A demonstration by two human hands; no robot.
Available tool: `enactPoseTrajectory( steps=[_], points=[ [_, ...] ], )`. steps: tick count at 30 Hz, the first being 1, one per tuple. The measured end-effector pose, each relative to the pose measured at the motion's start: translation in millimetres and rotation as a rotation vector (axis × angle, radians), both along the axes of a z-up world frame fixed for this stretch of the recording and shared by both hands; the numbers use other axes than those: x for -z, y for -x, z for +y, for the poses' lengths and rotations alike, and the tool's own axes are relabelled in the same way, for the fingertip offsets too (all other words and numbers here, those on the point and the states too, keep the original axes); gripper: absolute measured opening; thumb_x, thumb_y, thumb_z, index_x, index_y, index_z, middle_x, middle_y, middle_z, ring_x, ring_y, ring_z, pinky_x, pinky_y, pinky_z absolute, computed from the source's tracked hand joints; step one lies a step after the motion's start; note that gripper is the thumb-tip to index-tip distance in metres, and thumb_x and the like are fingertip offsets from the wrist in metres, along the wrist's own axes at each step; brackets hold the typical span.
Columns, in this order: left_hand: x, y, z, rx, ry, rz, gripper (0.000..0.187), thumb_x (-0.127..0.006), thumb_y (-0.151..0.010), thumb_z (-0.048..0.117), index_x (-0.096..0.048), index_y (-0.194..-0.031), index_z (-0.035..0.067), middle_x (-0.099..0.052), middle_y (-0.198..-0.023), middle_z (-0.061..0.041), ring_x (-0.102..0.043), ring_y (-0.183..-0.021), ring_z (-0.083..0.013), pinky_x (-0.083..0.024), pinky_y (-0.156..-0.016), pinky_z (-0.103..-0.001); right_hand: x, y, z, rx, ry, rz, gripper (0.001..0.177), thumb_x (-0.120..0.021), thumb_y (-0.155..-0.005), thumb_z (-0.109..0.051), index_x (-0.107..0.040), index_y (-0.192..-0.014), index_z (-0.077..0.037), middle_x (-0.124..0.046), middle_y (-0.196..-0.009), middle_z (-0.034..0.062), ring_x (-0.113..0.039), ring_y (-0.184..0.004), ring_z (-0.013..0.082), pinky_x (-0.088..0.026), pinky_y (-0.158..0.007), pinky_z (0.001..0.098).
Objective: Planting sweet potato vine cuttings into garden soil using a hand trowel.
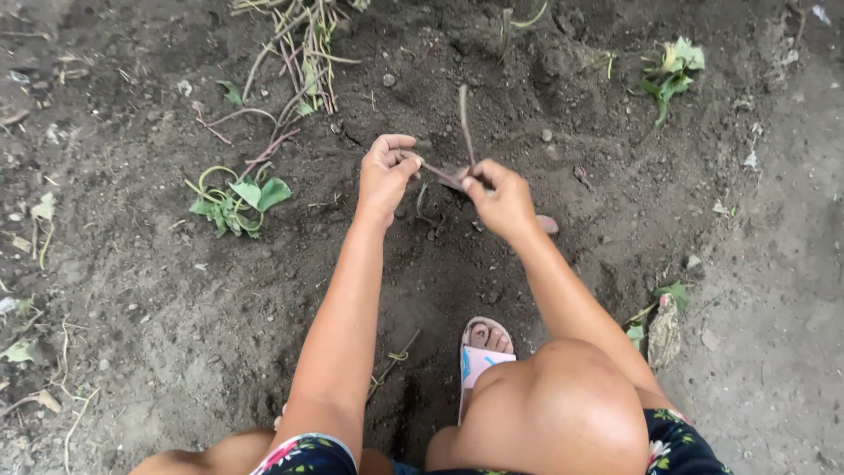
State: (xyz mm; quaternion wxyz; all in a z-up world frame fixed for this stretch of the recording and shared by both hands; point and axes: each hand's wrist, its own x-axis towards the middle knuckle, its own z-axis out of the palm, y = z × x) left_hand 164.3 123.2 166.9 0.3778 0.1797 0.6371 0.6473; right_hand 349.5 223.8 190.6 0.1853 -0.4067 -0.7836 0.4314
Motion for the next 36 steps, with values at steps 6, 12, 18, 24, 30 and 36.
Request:
enactPoseTrajectory(
  steps=[6,12,18,24,30,36],
  points=[
    [0.9,7.0,-5.2,-0.001,0.005,0.011,0.051,-0.065,-0.09,0.001,-0.051,-0.139,0.007,-0.075,-0.098,-0.012,-0.068,-0.084,-0.0129,-0.054,-0.078,-0.027,23.5,17.5,-19.1,-0.101,0.456,0.256,0.009,-0.064,-0.098,-0.002,-0.071,-0.103,-0.002,-0.075,-0.086,0.0153,-0.074,-0.077,0.0201,-0.063,-0.075,0.0355],
    [-12.8,-5.7,-6.1,-0.008,-0.046,-0.1,0.055,-0.06,-0.094,-0.001,-0.047,-0.148,-0.003,-0.074,-0.107,-0.024,-0.073,-0.096,-0.0273,-0.062,-0.085,-0.036,11.5,19.2,-25.4,-0.078,0.382,0.172,0.021,-0.066,-0.095,-0.002,-0.075,-0.114,0.001,-0.077,-0.085,0.0159,-0.073,-0.076,0.0189,-0.061,-0.074,0.0348],
    [30.0,-26.3,11.9,0.194,-0.08,-0.113,0.036,-0.066,-0.091,0.001,-0.075,-0.126,0.008,-0.078,-0.11,-0.013,-0.071,-0.101,-0.0144,-0.059,-0.092,-0.031,53.8,16.1,-5.7,0.098,0.393,0.185,0.022,-0.068,-0.097,-0.008,-0.076,-0.116,-0.003,-0.078,-0.087,0.0137,-0.075,-0.078,0.0169,-0.064,-0.073,0.0291],
    [25.1,-32.8,12.2,0.167,-0.161,-0.261,0.027,-0.071,-0.089,-0.001,-0.072,-0.116,0.004,-0.079,-0.096,-0.012,-0.074,-0.09,-0.0134,-0.059,-0.091,-0.03,43.9,14.6,-10.6,0.122,0.474,0.236,0.023,-0.067,-0.096,-0.009,-0.076,-0.116,-0.002,-0.077,-0.088,0.0152,-0.074,-0.077,0.0175,-0.063,-0.072,0.0274],
    [17.8,-41.9,14.0,0.142,-0.191,-0.314,0.035,-0.069,-0.089,-0.005,-0.066,-0.123,0.003,-0.079,-0.106,-0.017,-0.075,-0.097,-0.0176,-0.058,-0.095,-0.031,44.7,8.8,-4.3,0.133,0.475,0.232,0.019,-0.067,-0.095,-0.008,-0.078,-0.111,-0.001,-0.076,-0.084,0.0147,-0.073,-0.074,0.0167,-0.063,-0.069,0.0275],
    [23.8,-38.7,12.8,0.249,-0.23,-0.31,0.031,-0.07,-0.09,-0.003,-0.073,-0.12,0.003,-0.079,-0.104,-0.013,-0.075,-0.097,-0.0149,-0.059,-0.093,-0.028,63.1,1.2,5.9,0.117,0.48,0.232,0.014,-0.068,-0.095,-0.008,-0.08,-0.101,-0.004,-0.075,-0.08,0.0115,-0.071,-0.071,0.0147,-0.062,-0.07,0.0272]
  ],
)
